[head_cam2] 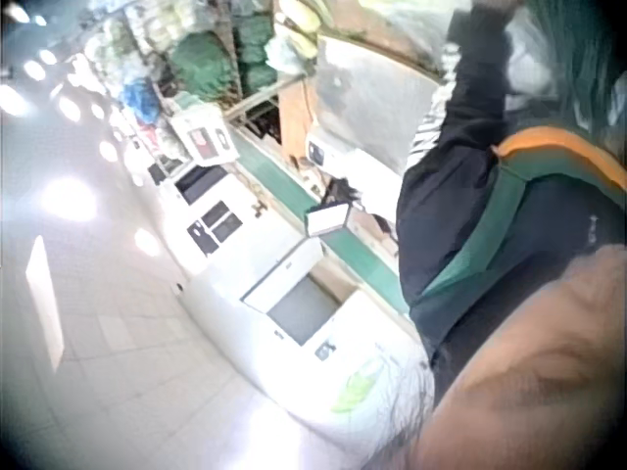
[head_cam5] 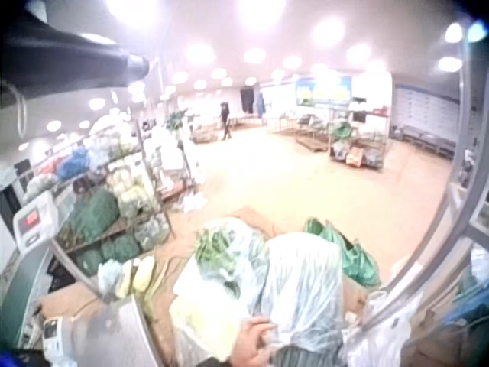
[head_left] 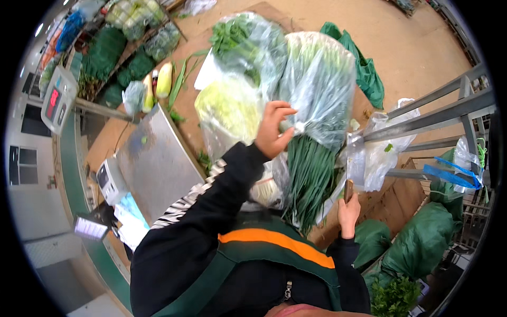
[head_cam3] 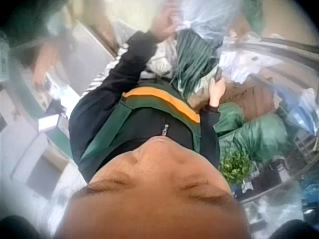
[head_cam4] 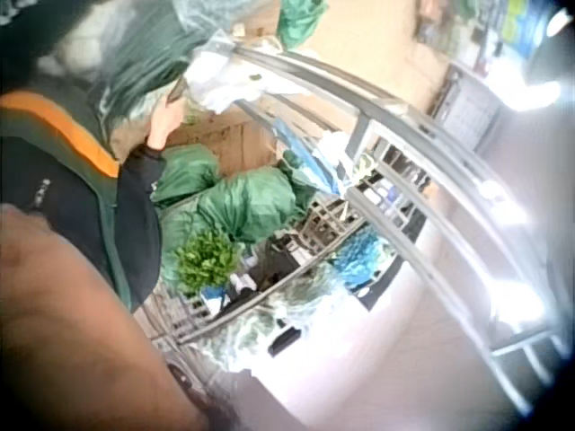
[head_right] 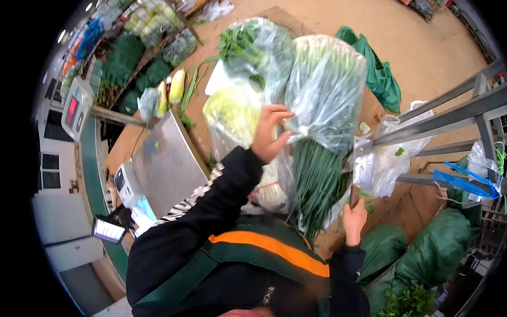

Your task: The person places leafy vegetables into plastic bags, weighs them on a digital scale, and uses a tablet to record the transaction. They repeat this process for multiple vegetable types, including green onions and napa cabbage, and tie the bags closed.

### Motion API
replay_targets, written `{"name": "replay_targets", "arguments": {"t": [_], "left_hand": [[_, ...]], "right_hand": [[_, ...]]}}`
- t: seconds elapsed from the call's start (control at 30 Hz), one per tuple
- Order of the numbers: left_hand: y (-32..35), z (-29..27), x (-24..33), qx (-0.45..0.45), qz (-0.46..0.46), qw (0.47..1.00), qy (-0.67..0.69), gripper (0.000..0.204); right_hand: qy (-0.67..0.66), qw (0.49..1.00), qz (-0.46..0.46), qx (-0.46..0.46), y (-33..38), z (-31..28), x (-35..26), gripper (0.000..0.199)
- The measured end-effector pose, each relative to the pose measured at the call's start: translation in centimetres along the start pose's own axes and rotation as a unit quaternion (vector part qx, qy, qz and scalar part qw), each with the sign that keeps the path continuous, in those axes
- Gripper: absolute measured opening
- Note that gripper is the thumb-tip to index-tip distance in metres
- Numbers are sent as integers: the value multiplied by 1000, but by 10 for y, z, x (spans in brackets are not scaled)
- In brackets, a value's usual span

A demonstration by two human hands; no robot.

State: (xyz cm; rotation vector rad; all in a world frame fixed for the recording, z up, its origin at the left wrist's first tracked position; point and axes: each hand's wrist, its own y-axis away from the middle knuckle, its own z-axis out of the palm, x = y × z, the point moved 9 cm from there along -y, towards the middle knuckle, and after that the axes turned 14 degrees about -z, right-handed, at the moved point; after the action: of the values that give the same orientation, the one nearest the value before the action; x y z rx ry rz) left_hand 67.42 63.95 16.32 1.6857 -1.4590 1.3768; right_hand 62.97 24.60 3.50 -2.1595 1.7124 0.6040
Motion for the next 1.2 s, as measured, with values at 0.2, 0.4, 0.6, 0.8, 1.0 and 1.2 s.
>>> {"name": "replay_targets", "arguments": {"t": [0.2, 0.4, 0.6, 0.8, 1.0, 1.2], "left_hand": [[164, -63, -108, 8, -269, 963, 14, 11], [259, -16, -203, -52, -399, 896, -186, 27], [285, 1, -245, -20, -398, 912, -96, 28], [276, 18, -249, -124, -376, 915, -71, 30], [256, -20, -171, -64, -347, 930, 101, 23], [276, 8, -204, -64, -386, 900, 190, 21]], "right_hand": [[-402, 914, 4, 60, 84, -4, -56, 24], [-531, 846, -10, 43, 61, 9, -142, 12], [-455, 866, 24, -203, 98, 67, -204, 18], [-373, 892, -4, -256, 111, 99, -227, 19], [-361, 902, -18, -237, 114, 91, -225, 17], [-372, 886, 29, -275, 109, 73, -232, 21]]}}
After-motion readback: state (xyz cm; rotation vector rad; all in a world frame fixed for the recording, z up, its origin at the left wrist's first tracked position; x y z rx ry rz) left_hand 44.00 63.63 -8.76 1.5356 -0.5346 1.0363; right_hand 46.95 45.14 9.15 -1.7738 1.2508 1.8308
